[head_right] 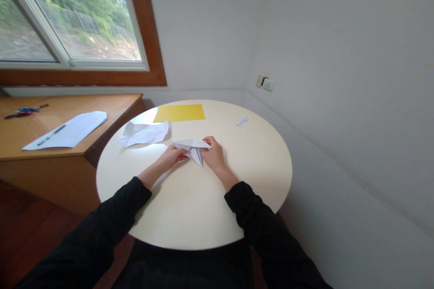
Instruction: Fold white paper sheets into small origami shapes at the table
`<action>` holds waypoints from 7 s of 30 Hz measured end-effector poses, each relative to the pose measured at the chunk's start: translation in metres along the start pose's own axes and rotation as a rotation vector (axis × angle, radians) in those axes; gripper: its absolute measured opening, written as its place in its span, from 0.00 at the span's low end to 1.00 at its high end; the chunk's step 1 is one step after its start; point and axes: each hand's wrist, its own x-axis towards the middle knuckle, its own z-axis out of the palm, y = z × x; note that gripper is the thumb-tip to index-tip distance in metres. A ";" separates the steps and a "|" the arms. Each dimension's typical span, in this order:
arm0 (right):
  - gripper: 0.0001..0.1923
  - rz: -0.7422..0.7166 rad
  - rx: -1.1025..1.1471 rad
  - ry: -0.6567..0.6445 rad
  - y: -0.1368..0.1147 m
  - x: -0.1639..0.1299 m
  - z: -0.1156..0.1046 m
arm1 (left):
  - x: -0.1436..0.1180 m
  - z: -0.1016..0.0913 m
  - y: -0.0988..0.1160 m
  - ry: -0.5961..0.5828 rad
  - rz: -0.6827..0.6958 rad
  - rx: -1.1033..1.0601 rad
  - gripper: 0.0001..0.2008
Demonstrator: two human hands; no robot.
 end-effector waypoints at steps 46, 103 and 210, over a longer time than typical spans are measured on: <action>0.14 0.313 0.495 0.037 0.021 0.013 0.002 | 0.022 -0.029 -0.008 0.364 0.287 0.428 0.07; 0.16 0.483 0.710 -0.226 0.023 0.022 -0.037 | 0.016 -0.041 0.004 0.209 0.086 -0.037 0.16; 0.50 -0.052 -0.741 -0.946 0.000 0.006 -0.024 | -0.003 -0.016 0.011 -0.443 0.027 1.649 0.52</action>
